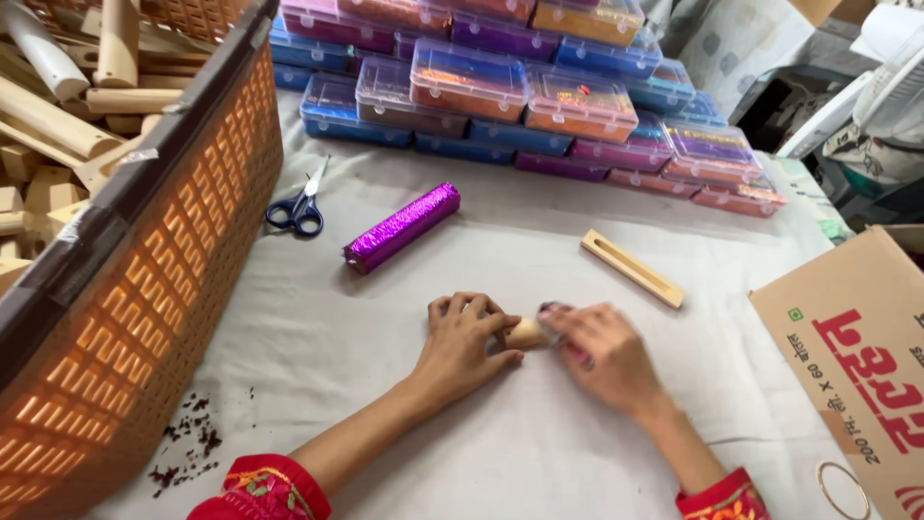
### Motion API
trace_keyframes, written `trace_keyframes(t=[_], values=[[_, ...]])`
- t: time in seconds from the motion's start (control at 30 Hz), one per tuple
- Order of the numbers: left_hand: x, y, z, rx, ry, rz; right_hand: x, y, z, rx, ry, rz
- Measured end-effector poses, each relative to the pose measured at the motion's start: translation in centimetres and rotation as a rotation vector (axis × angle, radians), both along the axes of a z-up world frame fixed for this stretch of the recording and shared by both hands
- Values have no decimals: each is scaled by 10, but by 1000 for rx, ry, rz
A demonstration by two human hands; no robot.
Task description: Cleaning and wiping wooden cylinders and rectangular cases with a cloth.
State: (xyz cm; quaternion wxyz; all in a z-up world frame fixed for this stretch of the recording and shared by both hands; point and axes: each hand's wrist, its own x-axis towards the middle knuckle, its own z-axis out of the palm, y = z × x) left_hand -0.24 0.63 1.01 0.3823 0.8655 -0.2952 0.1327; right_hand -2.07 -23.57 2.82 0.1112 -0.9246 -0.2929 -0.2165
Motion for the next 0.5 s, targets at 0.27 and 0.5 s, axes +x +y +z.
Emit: trace_keyframes(t=[0.27,0.5], values=[[3,-5,-13,-12,68,28,4,-9,11,53,69,81],[-1,-10,-20,161,-131,-60,-5,-11,16,1,-164,-113]])
